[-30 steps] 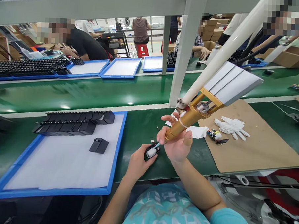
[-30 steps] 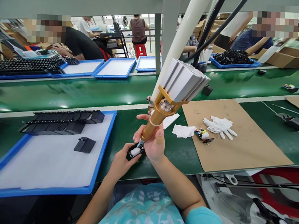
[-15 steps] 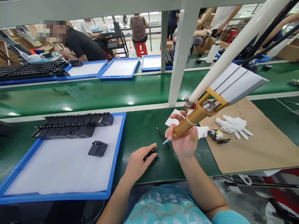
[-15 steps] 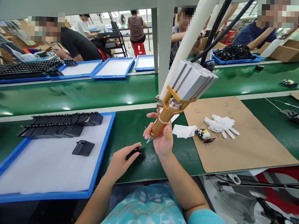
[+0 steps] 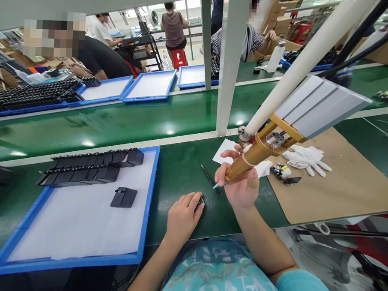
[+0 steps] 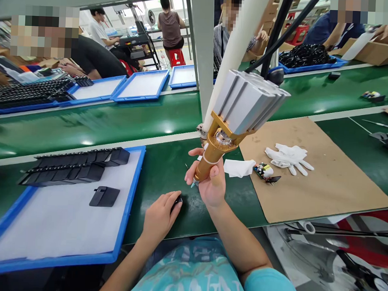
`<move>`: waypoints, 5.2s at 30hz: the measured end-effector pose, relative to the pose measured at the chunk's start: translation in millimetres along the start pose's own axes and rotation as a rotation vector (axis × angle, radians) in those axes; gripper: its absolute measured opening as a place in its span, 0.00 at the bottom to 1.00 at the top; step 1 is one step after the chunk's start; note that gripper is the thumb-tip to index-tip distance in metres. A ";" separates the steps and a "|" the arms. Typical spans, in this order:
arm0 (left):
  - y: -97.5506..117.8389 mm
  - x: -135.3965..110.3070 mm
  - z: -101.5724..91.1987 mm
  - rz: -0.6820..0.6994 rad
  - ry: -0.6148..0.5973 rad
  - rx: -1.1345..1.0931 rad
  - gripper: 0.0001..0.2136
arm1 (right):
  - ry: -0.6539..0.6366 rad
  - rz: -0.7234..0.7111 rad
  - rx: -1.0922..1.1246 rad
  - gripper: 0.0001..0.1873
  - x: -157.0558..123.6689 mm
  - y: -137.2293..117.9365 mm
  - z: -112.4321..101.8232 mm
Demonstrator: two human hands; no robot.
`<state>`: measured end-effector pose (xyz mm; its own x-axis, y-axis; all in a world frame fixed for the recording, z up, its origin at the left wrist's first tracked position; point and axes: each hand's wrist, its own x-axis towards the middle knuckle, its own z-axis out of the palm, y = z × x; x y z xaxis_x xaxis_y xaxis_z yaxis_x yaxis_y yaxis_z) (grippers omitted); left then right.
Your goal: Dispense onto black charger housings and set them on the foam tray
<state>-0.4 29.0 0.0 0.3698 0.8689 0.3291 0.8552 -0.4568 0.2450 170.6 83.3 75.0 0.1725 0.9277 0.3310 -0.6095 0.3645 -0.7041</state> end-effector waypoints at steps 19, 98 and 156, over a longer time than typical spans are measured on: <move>-50.8 -12.6 -56.5 -0.087 0.075 0.279 0.17 | 0.032 0.021 0.013 0.23 -1.3 -7.4 -2.0; -194.6 23.4 -45.1 -0.460 0.265 0.223 0.26 | 0.122 -0.105 -0.134 0.15 -3.0 5.2 -8.8; -152.6 246.5 -19.8 -0.523 -0.093 -0.239 0.27 | 0.030 -0.102 -0.101 0.14 -5.1 13.0 -11.9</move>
<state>-47.0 309.1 61.8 -0.0402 0.9987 0.0305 0.8310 0.0165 0.5560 170.9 84.3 56.7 0.2538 0.8868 0.3863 -0.5065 0.4621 -0.7279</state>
